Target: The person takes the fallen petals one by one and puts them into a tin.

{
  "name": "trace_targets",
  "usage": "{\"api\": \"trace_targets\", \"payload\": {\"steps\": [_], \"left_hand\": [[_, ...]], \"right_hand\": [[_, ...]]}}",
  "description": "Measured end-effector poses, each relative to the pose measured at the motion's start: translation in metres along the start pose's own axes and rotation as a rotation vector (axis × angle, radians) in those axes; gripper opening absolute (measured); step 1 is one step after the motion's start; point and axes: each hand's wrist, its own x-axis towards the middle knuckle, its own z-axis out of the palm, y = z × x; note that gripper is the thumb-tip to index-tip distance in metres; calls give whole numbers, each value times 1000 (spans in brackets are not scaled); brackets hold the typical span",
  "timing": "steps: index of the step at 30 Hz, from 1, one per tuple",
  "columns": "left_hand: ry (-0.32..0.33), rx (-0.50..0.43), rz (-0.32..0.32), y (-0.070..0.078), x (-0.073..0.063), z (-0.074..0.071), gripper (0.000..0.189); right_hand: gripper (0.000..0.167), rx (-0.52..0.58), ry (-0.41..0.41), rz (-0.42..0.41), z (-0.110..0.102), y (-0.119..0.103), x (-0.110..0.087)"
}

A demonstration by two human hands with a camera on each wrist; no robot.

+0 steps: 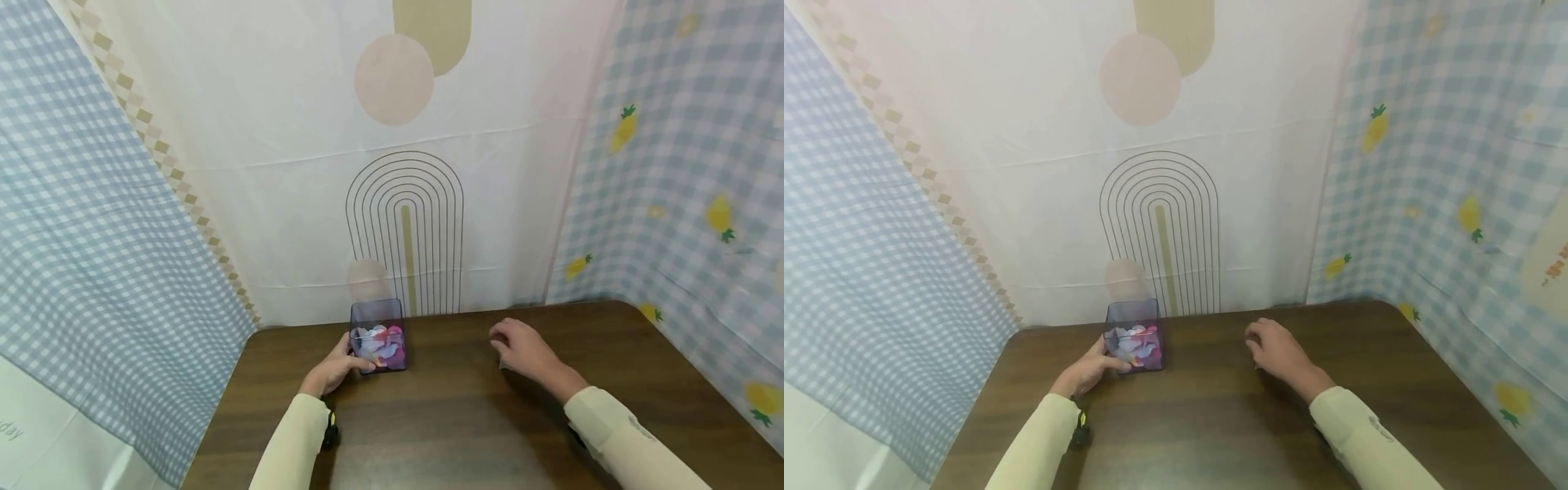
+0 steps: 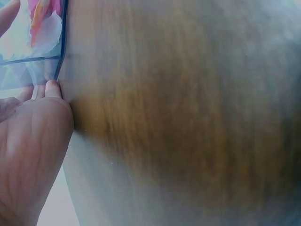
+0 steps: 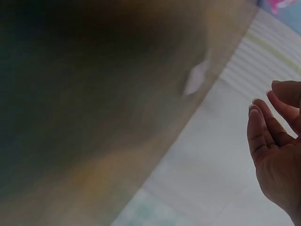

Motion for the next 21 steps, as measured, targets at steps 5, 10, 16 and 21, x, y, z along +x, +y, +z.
{"api": "trace_targets", "payload": {"steps": [5, 10, 16, 21], "left_hand": [[4, 5, 2, 1, -1, 0, 97], [-2, 3, -10, -1, -2, -4, 100], [-5, -6, -15, -1, -3, -4, 100], [-9, -10, -8, 1, -3, -1, 99]], "right_hand": [[15, -2, -32, 31, -2, 15, -18], [22, 0, -90, 54, 0, 18, -24], [26, -42, -155, 82, 6, 23, -26], [23, -58, -192, 75, 8, 28, -26]]}}
